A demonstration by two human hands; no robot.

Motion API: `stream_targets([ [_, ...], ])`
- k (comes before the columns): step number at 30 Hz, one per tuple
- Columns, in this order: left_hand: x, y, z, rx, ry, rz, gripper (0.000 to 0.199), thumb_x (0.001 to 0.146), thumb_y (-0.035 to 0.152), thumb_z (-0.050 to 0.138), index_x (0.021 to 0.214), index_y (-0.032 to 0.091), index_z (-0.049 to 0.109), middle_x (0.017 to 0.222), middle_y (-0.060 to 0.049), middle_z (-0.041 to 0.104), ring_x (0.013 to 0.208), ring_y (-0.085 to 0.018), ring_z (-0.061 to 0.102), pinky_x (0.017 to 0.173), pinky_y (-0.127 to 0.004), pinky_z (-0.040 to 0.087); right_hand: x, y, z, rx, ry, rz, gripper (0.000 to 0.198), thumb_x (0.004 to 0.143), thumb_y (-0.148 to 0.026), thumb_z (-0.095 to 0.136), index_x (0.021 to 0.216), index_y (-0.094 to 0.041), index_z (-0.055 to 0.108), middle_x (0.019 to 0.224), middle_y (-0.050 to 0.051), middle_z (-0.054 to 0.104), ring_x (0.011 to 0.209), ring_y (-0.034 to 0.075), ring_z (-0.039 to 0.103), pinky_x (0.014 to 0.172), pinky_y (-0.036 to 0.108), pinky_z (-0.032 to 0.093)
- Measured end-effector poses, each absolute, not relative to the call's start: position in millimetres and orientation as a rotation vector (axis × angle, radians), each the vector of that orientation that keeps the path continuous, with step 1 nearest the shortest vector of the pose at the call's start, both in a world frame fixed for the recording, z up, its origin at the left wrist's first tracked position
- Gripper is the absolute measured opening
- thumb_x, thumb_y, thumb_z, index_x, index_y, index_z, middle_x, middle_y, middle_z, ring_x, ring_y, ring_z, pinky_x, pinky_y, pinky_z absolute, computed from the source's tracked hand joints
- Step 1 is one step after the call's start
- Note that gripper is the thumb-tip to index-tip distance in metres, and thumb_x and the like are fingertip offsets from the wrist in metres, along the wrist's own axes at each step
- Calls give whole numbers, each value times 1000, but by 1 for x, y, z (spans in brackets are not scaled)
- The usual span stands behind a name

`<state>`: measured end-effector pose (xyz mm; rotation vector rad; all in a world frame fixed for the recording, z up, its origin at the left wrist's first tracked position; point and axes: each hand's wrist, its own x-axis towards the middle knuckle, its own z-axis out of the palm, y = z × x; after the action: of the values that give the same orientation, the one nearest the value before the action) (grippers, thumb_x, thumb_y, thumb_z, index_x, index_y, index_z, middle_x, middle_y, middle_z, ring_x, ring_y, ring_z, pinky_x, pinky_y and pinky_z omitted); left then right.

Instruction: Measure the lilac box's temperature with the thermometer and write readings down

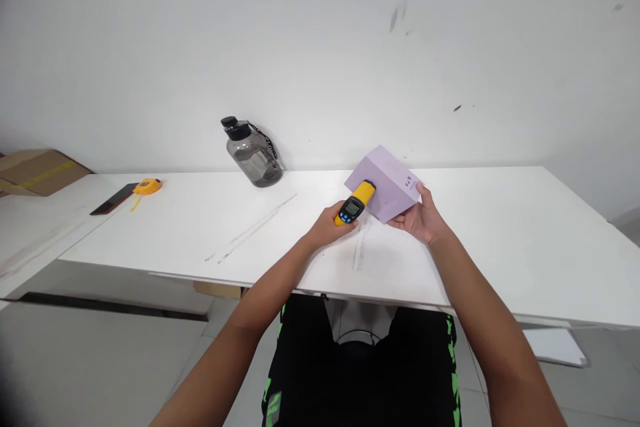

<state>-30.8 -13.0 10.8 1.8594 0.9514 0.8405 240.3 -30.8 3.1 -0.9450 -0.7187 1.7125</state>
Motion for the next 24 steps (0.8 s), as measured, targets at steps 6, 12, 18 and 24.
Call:
stream_targets([
  [6, -31, -12, 11, 1864, 954, 835, 49, 77, 37, 76, 121, 19, 67, 101, -4, 73, 87, -18, 65, 77, -28, 50, 240, -31, 4, -942, -699, 1707, 65, 87, -80, 50, 131, -33, 57, 122, 10, 73, 112, 33, 72, 99, 57, 59],
  [12, -31, -13, 13, 1865, 971, 824, 48, 77, 37, 76, 120, 19, 67, 100, -3, 73, 87, -18, 65, 77, -28, 49, 238, -32, 5, -965, -681, 1687, 63, 89, -79, 46, 129, -32, 59, 120, 10, 74, 109, 32, 73, 100, 56, 58],
  [18, -31, -13, 13, 1894, 998, 794, 47, 77, 35, 75, 121, 20, 66, 101, -3, 74, 88, -19, 66, 77, -29, 49, 238, -32, 5, -961, -689, 1688, 63, 87, -80, 50, 129, -34, 59, 119, 8, 75, 112, 33, 72, 102, 59, 57],
  [24, -31, -11, 10, 1912, 985, 819, 52, 77, 35, 75, 125, 19, 65, 102, -4, 74, 89, -19, 66, 79, -29, 50, 238, -31, 6, -953, -691, 1687, 63, 89, -79, 48, 127, -31, 60, 119, 10, 74, 105, 32, 74, 99, 57, 59],
])
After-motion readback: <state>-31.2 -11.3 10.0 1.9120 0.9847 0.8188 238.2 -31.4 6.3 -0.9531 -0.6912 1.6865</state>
